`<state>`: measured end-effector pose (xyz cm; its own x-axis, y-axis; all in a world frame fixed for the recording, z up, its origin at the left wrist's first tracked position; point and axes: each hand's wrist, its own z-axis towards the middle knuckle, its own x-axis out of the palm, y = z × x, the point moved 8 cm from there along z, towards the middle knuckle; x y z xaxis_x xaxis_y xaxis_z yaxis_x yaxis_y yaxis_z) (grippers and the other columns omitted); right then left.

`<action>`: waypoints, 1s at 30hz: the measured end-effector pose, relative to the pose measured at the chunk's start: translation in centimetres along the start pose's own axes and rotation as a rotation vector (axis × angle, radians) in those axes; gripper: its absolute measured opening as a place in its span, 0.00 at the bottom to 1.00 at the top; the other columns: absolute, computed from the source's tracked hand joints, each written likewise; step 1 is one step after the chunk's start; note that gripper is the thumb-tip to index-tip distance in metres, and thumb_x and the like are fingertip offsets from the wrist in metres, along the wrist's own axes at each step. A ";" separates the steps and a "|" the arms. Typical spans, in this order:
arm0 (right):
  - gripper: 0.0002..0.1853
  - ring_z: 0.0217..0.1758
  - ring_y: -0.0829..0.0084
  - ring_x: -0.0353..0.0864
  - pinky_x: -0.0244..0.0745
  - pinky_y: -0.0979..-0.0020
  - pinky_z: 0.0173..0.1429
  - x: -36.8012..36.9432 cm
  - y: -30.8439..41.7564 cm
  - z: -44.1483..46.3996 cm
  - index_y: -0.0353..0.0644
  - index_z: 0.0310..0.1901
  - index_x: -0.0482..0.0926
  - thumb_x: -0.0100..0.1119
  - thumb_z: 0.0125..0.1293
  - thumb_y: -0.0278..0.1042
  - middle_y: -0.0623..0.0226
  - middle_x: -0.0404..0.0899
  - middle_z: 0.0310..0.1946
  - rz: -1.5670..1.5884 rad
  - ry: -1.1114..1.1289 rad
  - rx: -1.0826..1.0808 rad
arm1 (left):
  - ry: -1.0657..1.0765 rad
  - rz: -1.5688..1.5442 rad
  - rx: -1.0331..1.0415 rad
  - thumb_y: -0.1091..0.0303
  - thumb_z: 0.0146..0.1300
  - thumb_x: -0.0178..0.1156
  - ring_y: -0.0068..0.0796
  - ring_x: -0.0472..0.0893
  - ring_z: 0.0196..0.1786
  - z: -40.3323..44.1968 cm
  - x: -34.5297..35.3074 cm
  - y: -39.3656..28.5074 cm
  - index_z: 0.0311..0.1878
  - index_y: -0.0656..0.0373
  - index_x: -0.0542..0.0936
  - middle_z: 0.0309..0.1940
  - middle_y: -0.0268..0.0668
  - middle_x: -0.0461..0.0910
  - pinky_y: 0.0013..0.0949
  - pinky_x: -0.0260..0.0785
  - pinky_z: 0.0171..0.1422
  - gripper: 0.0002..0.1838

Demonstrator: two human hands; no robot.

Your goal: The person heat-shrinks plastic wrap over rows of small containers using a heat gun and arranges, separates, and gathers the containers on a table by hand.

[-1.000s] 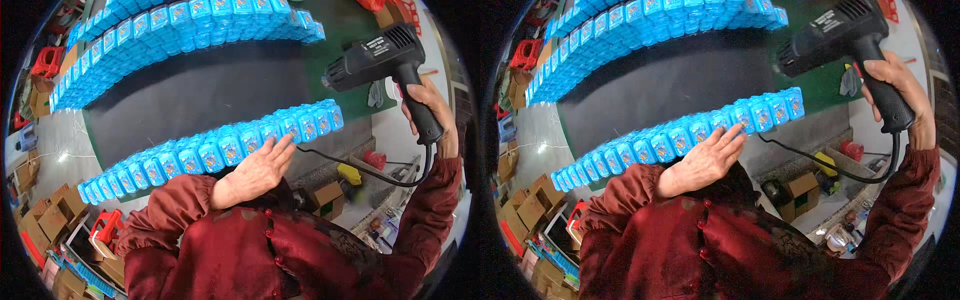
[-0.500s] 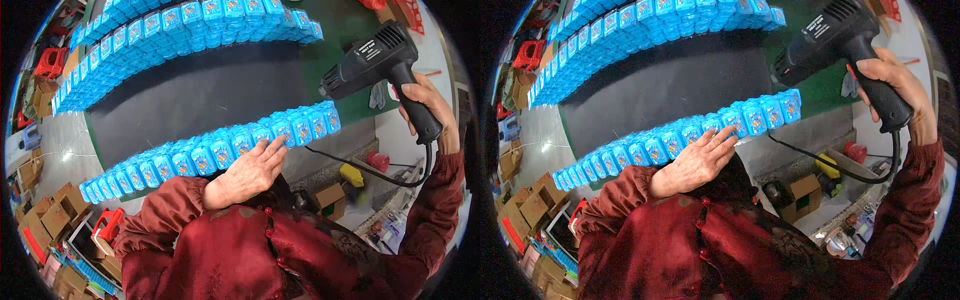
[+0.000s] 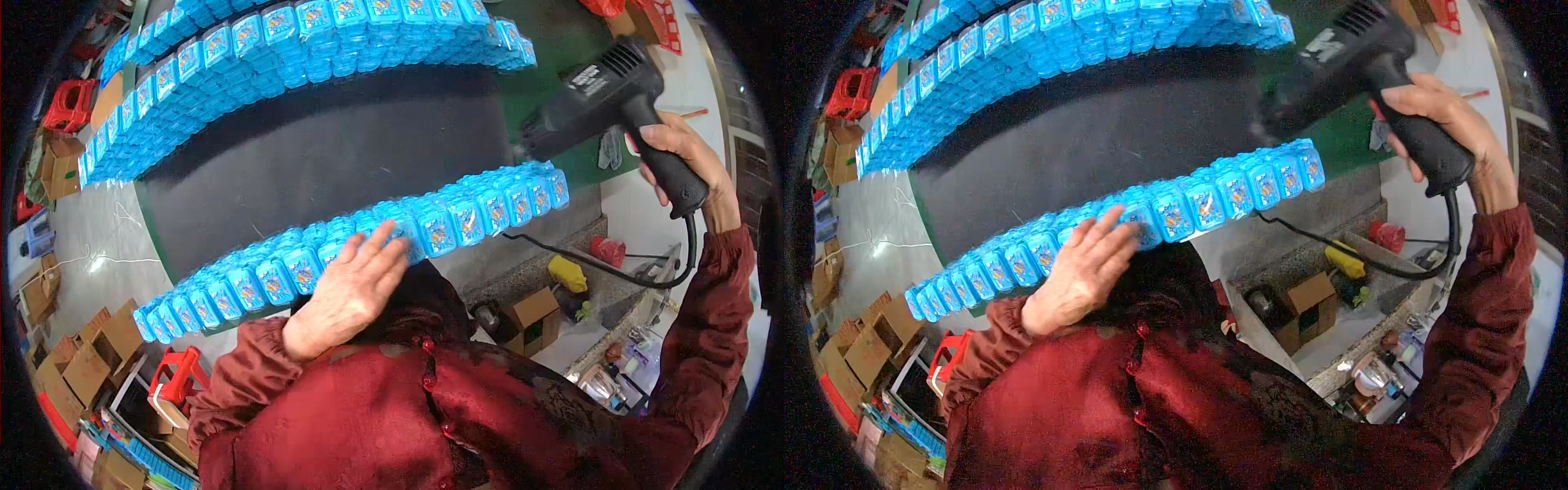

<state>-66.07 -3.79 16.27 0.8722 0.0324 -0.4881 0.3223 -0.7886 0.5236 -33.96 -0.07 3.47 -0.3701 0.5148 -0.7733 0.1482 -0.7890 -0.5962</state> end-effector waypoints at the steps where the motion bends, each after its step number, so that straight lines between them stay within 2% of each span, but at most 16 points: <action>1: 0.16 0.07 0.74 0.64 0.61 0.78 0.06 1.2 0.4 0.0 0.31 0.41 0.65 0.51 0.57 0.35 0.60 0.68 0.14 0.025 0.026 -0.005 | -0.012 0.016 -0.042 0.72 0.54 0.53 0.47 0.65 0.62 -0.7 -0.6 0.5 0.45 0.65 0.73 0.53 0.45 0.69 0.45 0.57 0.61 0.15; 5: 0.15 0.06 0.74 0.64 0.61 0.78 0.06 5.4 1.5 0.4 0.33 0.40 0.65 0.51 0.57 0.35 0.61 0.68 0.14 0.097 0.116 -0.011 | -0.044 0.058 -0.179 0.72 0.54 0.55 0.47 0.64 0.63 -4.0 -2.4 1.9 0.46 0.63 0.73 0.54 0.43 0.70 0.45 0.56 0.61 0.15; 10: 0.14 0.08 0.74 0.67 0.63 0.78 0.08 3.7 2.4 2.2 0.34 0.36 0.66 0.54 0.57 0.38 0.59 0.71 0.16 -0.169 0.006 0.036 | -0.144 0.101 -0.315 0.74 0.52 0.58 0.47 0.66 0.62 -7.4 -4.2 3.5 0.46 0.62 0.74 0.53 0.41 0.71 0.48 0.55 0.62 0.16; 14: 0.12 0.07 0.73 0.65 0.62 0.77 0.06 4.0 2.5 2.3 0.34 0.37 0.65 0.51 0.58 0.35 0.61 0.69 0.15 -0.070 0.196 0.095 | -0.200 0.148 -0.410 0.75 0.50 0.59 0.46 0.66 0.62 -9.2 -5.1 4.6 0.46 0.60 0.74 0.53 0.40 0.71 0.50 0.54 0.61 0.17; 15: 0.12 0.07 0.73 0.65 0.62 0.77 0.06 4.0 2.6 2.0 0.34 0.37 0.65 0.51 0.58 0.35 0.61 0.69 0.15 -0.071 0.194 0.104 | -0.197 0.139 -0.408 0.75 0.50 0.59 0.46 0.66 0.62 -9.3 -5.1 4.8 0.46 0.60 0.74 0.53 0.40 0.71 0.50 0.54 0.61 0.17; 19: 0.13 0.10 0.74 0.68 0.65 0.77 0.08 2.3 4.8 0.5 0.35 0.34 0.66 0.53 0.57 0.36 0.60 0.71 0.18 -0.229 -0.069 0.036 | -0.240 0.125 -0.403 0.75 0.50 0.58 0.46 0.66 0.62 -9.5 -5.1 5.4 0.46 0.58 0.74 0.53 0.40 0.72 0.51 0.53 0.62 0.17; 25: 0.14 0.10 0.74 0.68 0.66 0.77 0.08 1.0 3.3 0.5 0.35 0.35 0.66 0.53 0.56 0.37 0.62 0.71 0.17 -0.163 -0.061 0.130 | -0.255 0.101 -0.409 0.74 0.50 0.58 0.46 0.66 0.61 -9.8 -5.5 6.0 0.45 0.58 0.74 0.53 0.40 0.72 0.51 0.53 0.62 0.16; 30: 0.13 0.10 0.75 0.68 0.65 0.77 0.08 2.2 3.6 0.7 0.36 0.34 0.66 0.54 0.56 0.38 0.62 0.70 0.16 -0.252 0.004 0.188 | -0.224 0.114 -0.422 0.74 0.50 0.58 0.46 0.67 0.61 -10.0 -5.8 6.2 0.45 0.58 0.74 0.52 0.40 0.72 0.52 0.53 0.62 0.16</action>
<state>-63.28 -6.96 16.59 0.7750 0.2432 -0.5833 0.4552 -0.8550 0.2483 -21.75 -4.58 2.17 -0.5108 0.3116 -0.8012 0.5413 -0.6075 -0.5813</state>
